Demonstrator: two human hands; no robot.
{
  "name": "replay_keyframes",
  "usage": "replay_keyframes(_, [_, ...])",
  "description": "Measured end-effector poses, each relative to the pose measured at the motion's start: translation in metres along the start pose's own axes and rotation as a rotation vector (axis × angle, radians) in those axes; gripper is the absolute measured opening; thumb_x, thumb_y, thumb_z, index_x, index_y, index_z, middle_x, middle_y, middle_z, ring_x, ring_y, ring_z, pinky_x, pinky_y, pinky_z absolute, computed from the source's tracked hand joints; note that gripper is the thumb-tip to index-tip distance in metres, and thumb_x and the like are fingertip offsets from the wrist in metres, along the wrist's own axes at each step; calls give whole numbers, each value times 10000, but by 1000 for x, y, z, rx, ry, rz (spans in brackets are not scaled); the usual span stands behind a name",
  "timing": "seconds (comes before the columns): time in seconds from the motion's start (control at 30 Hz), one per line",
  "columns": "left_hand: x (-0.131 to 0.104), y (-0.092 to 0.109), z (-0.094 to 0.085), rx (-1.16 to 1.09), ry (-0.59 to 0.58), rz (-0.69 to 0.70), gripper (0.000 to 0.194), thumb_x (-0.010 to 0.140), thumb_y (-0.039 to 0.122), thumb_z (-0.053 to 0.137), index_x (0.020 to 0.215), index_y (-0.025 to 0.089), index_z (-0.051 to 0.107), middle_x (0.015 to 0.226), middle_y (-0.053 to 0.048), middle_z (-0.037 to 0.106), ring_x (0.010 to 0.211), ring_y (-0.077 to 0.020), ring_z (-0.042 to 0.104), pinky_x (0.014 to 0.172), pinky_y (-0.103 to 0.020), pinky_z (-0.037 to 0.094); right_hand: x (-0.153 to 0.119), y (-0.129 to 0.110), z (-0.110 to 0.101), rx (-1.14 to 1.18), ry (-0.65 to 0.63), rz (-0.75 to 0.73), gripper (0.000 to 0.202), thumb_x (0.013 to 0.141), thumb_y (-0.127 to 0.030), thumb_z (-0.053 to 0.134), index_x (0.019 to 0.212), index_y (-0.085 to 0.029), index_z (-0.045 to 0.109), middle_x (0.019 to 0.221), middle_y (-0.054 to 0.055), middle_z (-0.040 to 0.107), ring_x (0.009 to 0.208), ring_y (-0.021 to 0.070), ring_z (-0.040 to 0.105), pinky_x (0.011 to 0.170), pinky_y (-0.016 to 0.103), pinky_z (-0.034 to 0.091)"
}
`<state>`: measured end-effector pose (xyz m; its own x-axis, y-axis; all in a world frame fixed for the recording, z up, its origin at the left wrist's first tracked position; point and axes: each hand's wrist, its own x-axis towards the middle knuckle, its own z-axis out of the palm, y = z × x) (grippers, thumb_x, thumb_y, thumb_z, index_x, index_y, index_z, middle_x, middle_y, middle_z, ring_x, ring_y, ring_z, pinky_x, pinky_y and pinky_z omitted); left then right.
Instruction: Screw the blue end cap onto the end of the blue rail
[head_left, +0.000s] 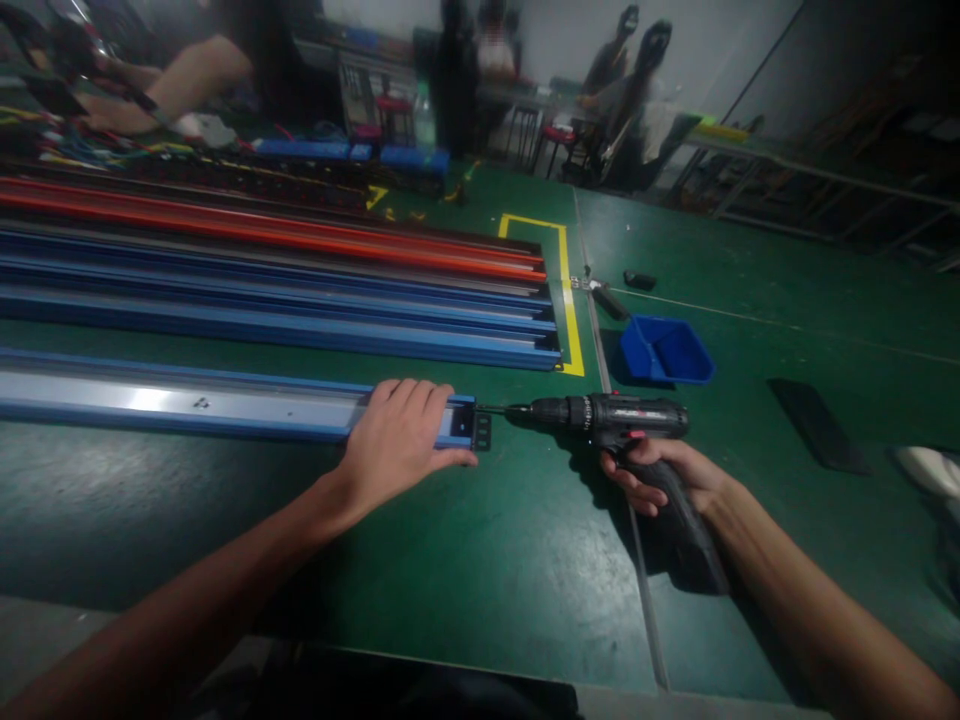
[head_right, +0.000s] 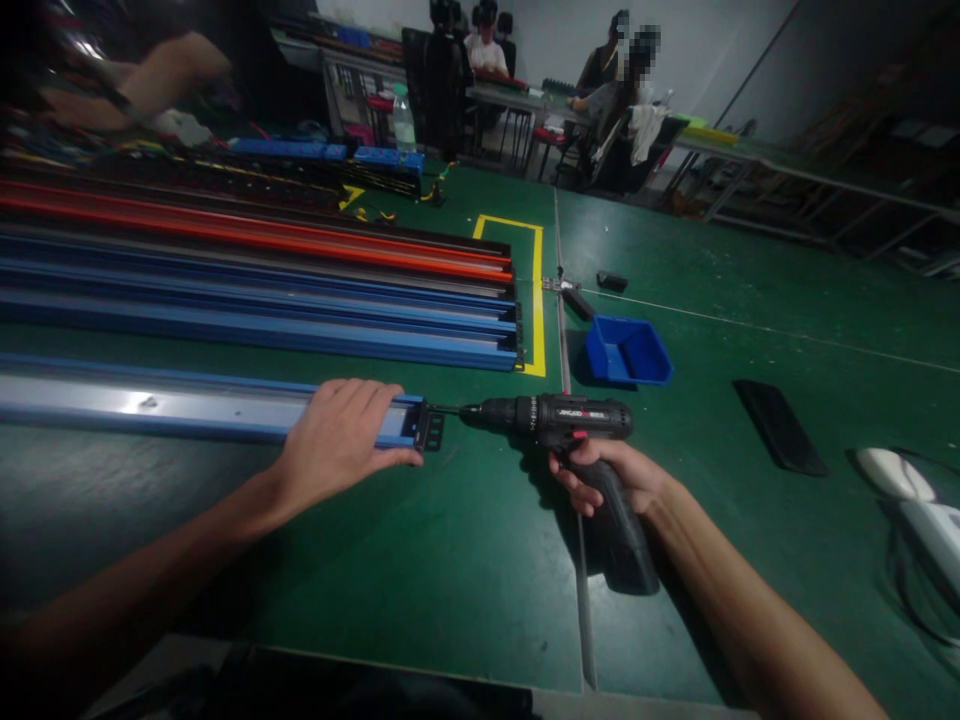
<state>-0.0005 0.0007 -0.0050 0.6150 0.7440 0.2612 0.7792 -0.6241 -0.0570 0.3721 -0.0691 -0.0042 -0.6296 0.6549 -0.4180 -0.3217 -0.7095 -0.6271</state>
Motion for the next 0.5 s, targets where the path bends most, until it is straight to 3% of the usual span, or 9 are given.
replay_keyframes(0.3, [3,1,-4,23,-67,15,928,769,858,359,1237,78,545,1104,-183,631,1014,-339,574,848,-445,409,1,-1,3,7,13,4,229,843,-207,578,978,-48,671,720,33,617,432,59,530,498,220,543])
replay_keyframes(0.5, [3,1,-8,0,-88,-1,899,771,821,450,1263,73,526,1131,-180,626,1046,-343,569,894,-459,418,1,0,6,-18,27,-20,256,837,-197,563,1008,-35,666,737,45,622,438,61,525,492,221,540])
